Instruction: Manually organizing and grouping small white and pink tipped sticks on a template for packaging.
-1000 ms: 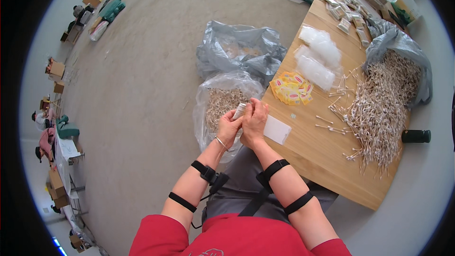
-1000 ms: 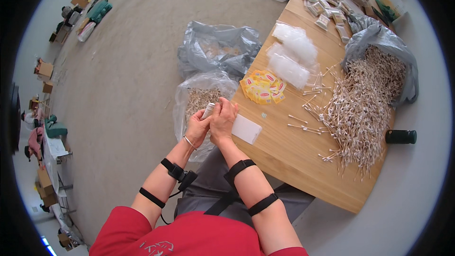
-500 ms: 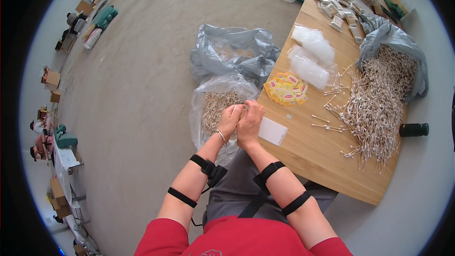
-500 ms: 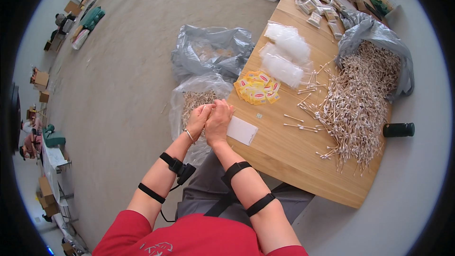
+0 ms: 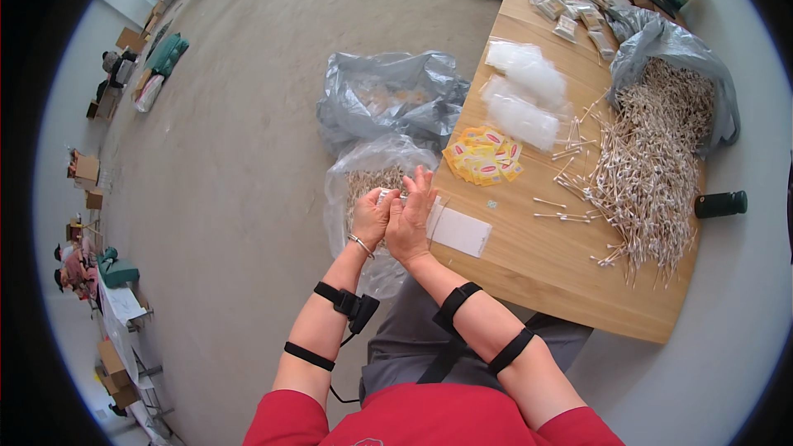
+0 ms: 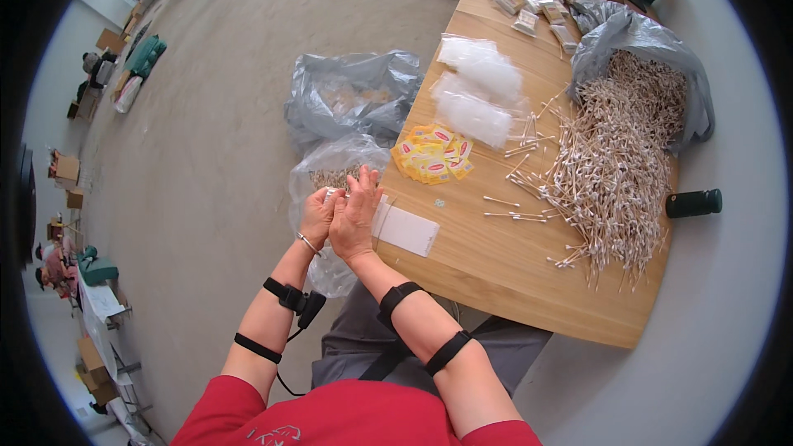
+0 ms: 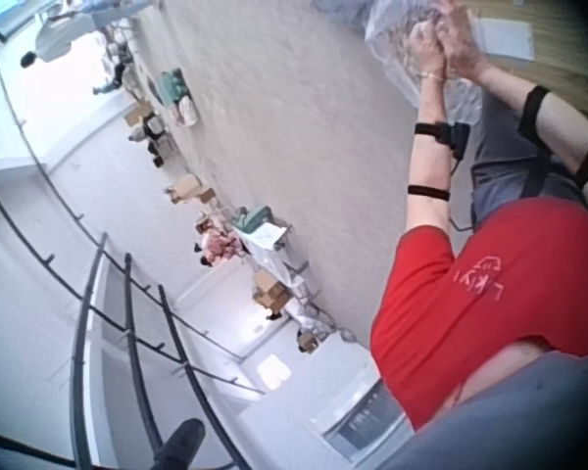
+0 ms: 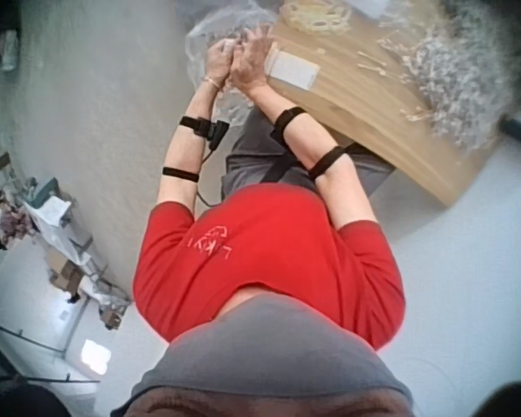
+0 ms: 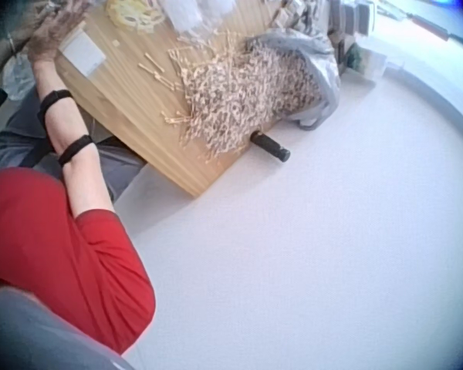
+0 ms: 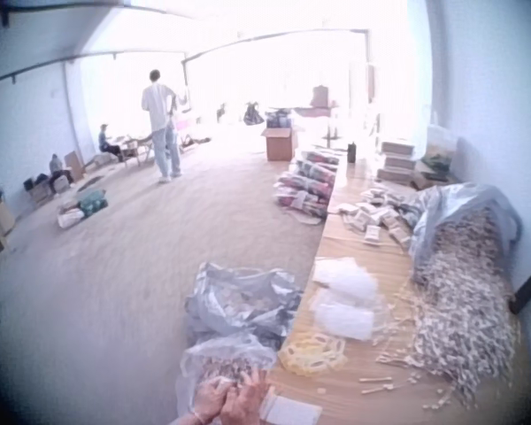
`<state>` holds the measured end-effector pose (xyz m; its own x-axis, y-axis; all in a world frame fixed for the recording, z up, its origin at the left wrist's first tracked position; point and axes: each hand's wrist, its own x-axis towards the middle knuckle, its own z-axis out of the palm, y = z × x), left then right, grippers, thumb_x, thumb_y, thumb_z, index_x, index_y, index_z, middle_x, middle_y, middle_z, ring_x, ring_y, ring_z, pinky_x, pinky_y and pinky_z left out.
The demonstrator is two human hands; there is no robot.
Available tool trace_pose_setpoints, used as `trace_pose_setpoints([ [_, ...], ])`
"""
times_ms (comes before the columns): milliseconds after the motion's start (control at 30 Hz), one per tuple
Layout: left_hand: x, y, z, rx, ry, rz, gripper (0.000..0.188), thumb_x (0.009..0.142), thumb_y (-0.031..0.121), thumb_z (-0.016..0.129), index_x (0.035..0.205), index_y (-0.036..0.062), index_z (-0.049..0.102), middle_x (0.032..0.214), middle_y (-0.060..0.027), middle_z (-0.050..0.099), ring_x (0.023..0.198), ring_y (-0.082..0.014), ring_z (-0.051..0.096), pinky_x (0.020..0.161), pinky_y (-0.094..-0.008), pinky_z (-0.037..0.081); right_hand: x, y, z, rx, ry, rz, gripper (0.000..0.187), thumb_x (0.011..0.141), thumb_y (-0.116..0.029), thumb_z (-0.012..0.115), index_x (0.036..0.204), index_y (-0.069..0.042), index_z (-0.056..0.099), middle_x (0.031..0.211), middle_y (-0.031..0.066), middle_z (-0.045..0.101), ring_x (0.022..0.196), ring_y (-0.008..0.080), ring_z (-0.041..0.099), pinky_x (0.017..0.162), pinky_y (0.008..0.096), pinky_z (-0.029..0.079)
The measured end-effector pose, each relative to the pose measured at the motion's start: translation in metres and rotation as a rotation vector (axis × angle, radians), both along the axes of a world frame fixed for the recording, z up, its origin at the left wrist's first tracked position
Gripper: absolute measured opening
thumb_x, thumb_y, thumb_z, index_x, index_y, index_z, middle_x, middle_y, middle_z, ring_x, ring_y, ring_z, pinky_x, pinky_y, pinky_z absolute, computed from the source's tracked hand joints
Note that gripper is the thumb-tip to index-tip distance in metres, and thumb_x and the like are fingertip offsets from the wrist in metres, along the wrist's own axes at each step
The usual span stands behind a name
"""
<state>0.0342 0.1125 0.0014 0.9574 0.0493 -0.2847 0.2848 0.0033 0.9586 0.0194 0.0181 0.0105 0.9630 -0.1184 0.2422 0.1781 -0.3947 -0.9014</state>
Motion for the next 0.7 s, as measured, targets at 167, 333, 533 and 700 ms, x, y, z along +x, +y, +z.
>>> trace_pose_setpoints([
  [167,-0.005,0.005,0.021,0.314,-0.183,0.057,0.021,0.089,0.021,0.061,0.086,0.0007,0.062,0.073,-0.0001,0.062,0.063,-0.005,0.054,0.055,-0.0218,0.045,-0.004,0.002,0.01,-0.048,-0.048,-0.007,0.041,0.091,-0.017,0.044,0.127,0.002,0.036,0.145,0.0214,0.022,0.139,0.0381,0.007,0.11,0.0525,0.002],
  [333,-0.011,0.039,0.056,0.197,-0.338,0.247,0.033,0.089,0.036,0.059,0.088,0.0028,0.061,0.076,0.0,0.061,0.065,-0.0066,0.055,0.059,-0.0222,0.048,0.007,-0.011,0.024,0.344,-0.026,-0.013,0.045,0.094,-0.022,0.042,0.129,0.005,0.033,0.145,0.0249,0.019,0.138,0.0396,0.008,0.111,0.0466,0.006],
  [533,-0.037,-0.02,0.074,0.015,-0.421,0.189,0.033,0.09,0.036,0.058,0.091,0.0034,0.059,0.077,0.0011,0.059,0.068,-0.005,0.054,0.06,-0.0208,0.047,0.011,-0.044,0.054,0.584,0.341,0.215,0.086,0.091,-0.065,0.015,0.134,0.007,0.033,0.139,0.0209,0.036,0.133,0.0277,0.029,0.11,0.0336,0.018],
  [700,-0.049,-0.083,0.082,-0.207,-0.44,0.246,0.029,0.091,0.035,0.058,0.091,0.006,0.055,0.079,0.0022,0.057,0.069,-0.0038,0.052,0.059,-0.0201,0.044,-0.01,-0.087,0.091,0.508,0.332,0.32,0.085,0.09,-0.066,0.017,0.122,0.007,0.047,0.126,0.0212,0.048,0.118,0.0287,0.045,0.098,0.0344,0.034],
])
